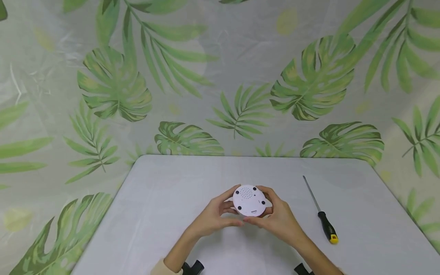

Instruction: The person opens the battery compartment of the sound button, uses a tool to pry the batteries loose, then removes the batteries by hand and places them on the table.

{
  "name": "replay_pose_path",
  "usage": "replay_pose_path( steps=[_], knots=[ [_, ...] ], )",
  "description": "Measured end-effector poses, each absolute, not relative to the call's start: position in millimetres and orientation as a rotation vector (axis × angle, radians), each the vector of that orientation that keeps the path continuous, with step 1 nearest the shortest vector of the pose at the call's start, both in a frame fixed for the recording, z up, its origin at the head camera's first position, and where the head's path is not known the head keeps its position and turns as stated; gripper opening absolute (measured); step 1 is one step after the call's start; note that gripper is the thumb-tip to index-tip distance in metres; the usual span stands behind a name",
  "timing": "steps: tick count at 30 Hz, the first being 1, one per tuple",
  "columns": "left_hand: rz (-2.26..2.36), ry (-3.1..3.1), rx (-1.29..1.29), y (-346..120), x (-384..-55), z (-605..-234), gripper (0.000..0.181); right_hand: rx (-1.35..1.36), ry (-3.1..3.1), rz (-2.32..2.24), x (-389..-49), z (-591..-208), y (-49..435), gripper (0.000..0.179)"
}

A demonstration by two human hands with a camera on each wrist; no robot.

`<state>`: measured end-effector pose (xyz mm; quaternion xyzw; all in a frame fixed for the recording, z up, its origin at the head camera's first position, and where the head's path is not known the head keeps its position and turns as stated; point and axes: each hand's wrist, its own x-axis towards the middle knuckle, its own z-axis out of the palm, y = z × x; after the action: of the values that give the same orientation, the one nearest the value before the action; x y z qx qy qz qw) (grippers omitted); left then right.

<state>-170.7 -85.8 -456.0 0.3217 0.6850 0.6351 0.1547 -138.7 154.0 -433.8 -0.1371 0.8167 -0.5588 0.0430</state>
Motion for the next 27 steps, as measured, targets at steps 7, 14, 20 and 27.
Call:
replay_pose_path(
  steps=[7, 14, 20, 27],
  knots=[
    [1.821, 2.063, 0.826, -83.0, -173.5, -456.3, 0.091, -0.564, 2.348, -1.745, -138.2, -432.2, 159.5, 0.092],
    [1.823, 2.041, 0.833, -82.4, -170.2, -457.6, 0.097, -0.497, 2.532, -1.694, -136.3, -435.1, 154.5, 0.083],
    [1.797, 2.089, 0.826, -84.4, -170.6, -457.5, 0.091, -0.554, 2.565, -1.609, -138.9, -433.6, 156.5, 0.074],
    [1.733, 2.148, 0.817, -84.6, -170.0, -458.2, 0.095, -0.748, 2.692, -1.473, -142.8, -436.9, 155.4, 0.071]
  ],
)
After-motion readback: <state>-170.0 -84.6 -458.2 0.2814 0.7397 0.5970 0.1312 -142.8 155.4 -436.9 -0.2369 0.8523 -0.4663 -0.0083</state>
